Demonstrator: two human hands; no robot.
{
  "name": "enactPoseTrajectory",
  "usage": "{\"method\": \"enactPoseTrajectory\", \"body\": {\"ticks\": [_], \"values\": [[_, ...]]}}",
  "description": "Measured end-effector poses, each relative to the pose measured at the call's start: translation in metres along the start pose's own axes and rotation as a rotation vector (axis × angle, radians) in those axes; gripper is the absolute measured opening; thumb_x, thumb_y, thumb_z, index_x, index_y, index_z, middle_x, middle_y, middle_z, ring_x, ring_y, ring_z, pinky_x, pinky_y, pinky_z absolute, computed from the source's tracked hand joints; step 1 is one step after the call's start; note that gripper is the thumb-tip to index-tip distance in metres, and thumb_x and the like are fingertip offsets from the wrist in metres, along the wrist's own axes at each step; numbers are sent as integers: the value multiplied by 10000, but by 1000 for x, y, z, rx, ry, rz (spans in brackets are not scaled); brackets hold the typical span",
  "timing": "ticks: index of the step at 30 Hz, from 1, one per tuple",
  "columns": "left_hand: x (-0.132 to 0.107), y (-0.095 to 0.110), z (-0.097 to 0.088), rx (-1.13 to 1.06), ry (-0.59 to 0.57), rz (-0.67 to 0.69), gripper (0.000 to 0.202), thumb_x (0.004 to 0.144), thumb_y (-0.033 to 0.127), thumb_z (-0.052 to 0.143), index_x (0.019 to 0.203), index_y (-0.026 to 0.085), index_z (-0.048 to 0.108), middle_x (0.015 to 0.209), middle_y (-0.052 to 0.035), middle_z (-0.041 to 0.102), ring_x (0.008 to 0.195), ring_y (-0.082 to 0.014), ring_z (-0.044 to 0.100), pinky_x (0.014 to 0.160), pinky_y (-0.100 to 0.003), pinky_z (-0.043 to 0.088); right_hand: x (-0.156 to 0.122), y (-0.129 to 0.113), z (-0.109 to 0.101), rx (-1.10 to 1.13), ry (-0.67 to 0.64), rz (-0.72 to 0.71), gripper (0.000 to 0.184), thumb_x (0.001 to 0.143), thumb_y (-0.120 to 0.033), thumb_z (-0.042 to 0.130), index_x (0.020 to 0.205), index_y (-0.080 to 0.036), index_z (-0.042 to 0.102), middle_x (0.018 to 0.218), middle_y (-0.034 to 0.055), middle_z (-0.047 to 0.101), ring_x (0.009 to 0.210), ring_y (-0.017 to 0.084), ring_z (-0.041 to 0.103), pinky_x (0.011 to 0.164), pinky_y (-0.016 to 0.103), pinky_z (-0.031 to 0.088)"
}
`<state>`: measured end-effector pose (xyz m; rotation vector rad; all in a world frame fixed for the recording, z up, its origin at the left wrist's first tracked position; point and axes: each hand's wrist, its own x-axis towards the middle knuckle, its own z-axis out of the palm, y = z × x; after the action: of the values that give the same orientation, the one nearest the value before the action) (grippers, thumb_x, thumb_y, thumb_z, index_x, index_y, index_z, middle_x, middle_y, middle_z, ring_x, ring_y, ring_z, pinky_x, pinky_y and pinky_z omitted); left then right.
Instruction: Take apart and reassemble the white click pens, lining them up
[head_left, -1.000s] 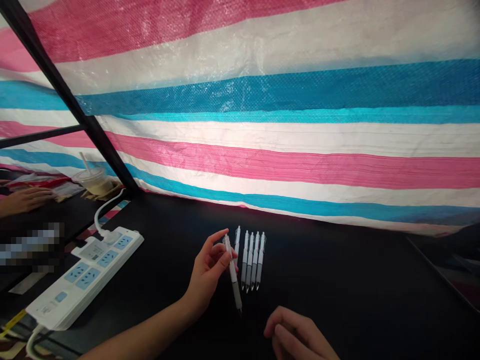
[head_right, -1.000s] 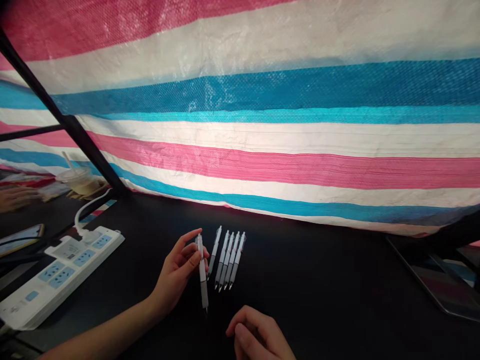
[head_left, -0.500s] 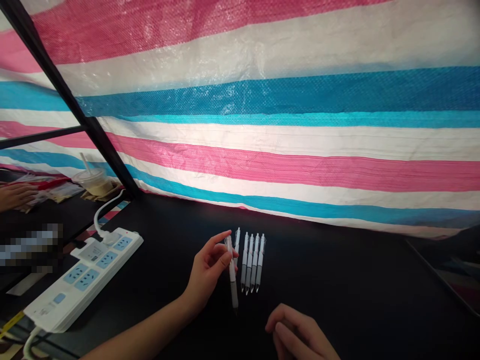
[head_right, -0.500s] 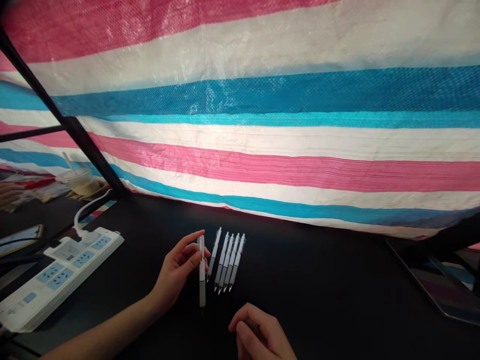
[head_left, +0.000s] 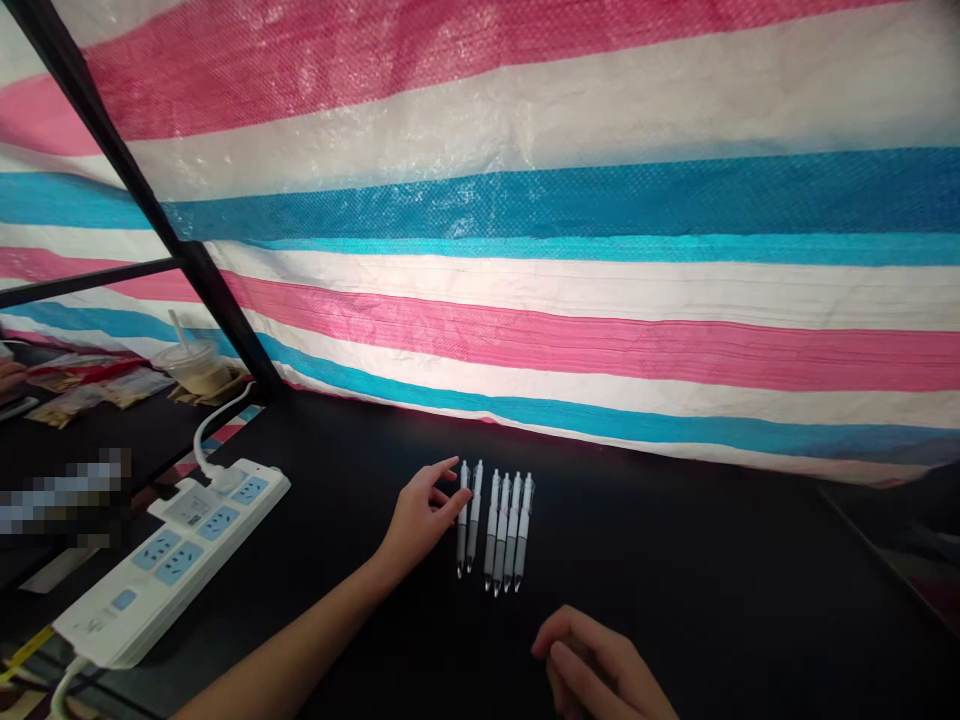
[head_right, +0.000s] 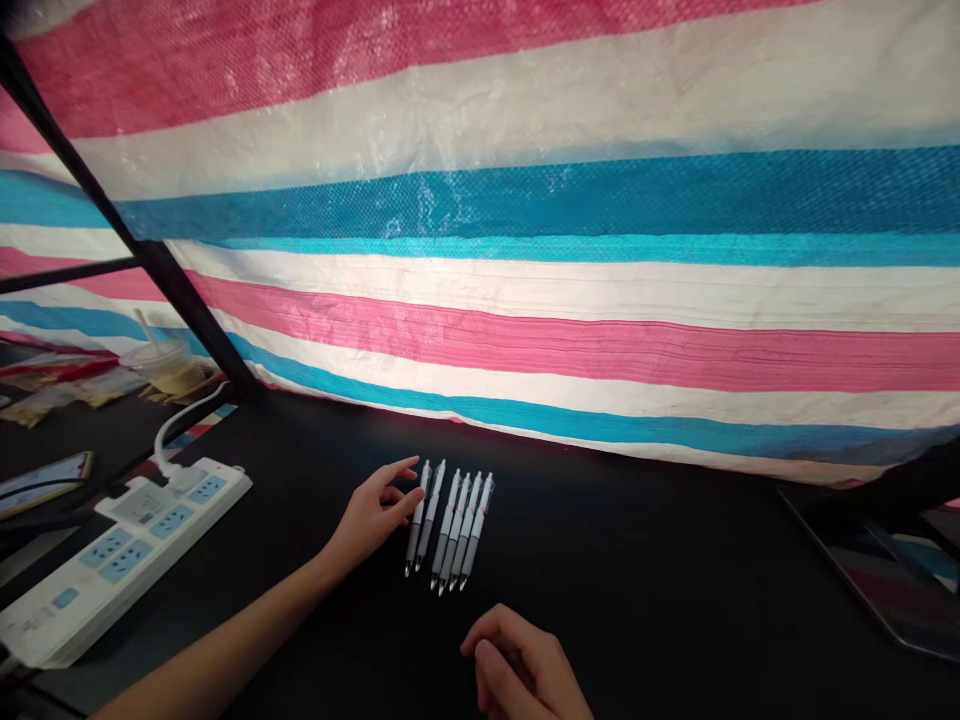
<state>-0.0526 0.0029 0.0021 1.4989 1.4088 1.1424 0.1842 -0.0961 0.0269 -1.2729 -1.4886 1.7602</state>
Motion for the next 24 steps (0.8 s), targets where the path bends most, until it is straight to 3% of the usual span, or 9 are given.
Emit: {"method": "enactPoseTrajectory", "body": {"ticks": [3,5,8,10,15,20,24], "values": [[-2,-2,0,41,-17,10,413,835,351,571,1216,194,587,1034,-74,611,630,-141,619,559,-293,542,0,-2,-4,-170,93,-108,364,882,-542,479,895,-207,621,725,22,593,641,157,557,604,275,461],[-5,0,0,56,-39,7,359,828,321,567,1159,190,609,980,-65,636,625,-150,630,559,-295,544,0,-3,-7,-304,171,-218,285,905,-462,481,980,-233,633,906,62,648,816,199,609,751,315,497],[-7,4,-1,39,-68,-14,319,819,274,551,1119,184,607,925,-55,662,623,-161,642,572,-305,554,2,-2,-12,-460,211,-297,331,914,-396,486,1206,-273,583,1250,91,586,1158,262,534,1000,405,432],[-9,7,0,-2,-97,-32,316,812,242,537,1117,181,596,922,-57,674,639,-168,654,595,-317,564,4,0,-15,-540,230,-298,405,907,-388,501,1297,-282,532,1370,84,515,1285,286,434,1088,465,351],[-15,12,8,-113,-181,-67,362,796,198,531,1153,167,582,1009,-104,700,677,-190,689,651,-360,570,11,7,-27,-607,312,-285,415,925,-394,467,1315,-261,517,1387,86,497,1329,280,379,1115,485,316],[-26,18,21,-235,-279,-96,412,755,133,564,1162,183,595,1138,-144,680,760,-216,711,684,-372,564,14,7,-39,-592,374,-302,356,947,-374,427,1246,-232,557,1296,100,550,1269,259,436,1080,447,355],[-33,22,27,-312,-404,-69,448,745,60,534,1162,203,608,1195,-129,655,912,-238,692,763,-377,548,15,2,-43,-580,435,-355,299,951,-352,430,1142,-211,612,1133,104,611,1107,249,538,967,411,433]]}}
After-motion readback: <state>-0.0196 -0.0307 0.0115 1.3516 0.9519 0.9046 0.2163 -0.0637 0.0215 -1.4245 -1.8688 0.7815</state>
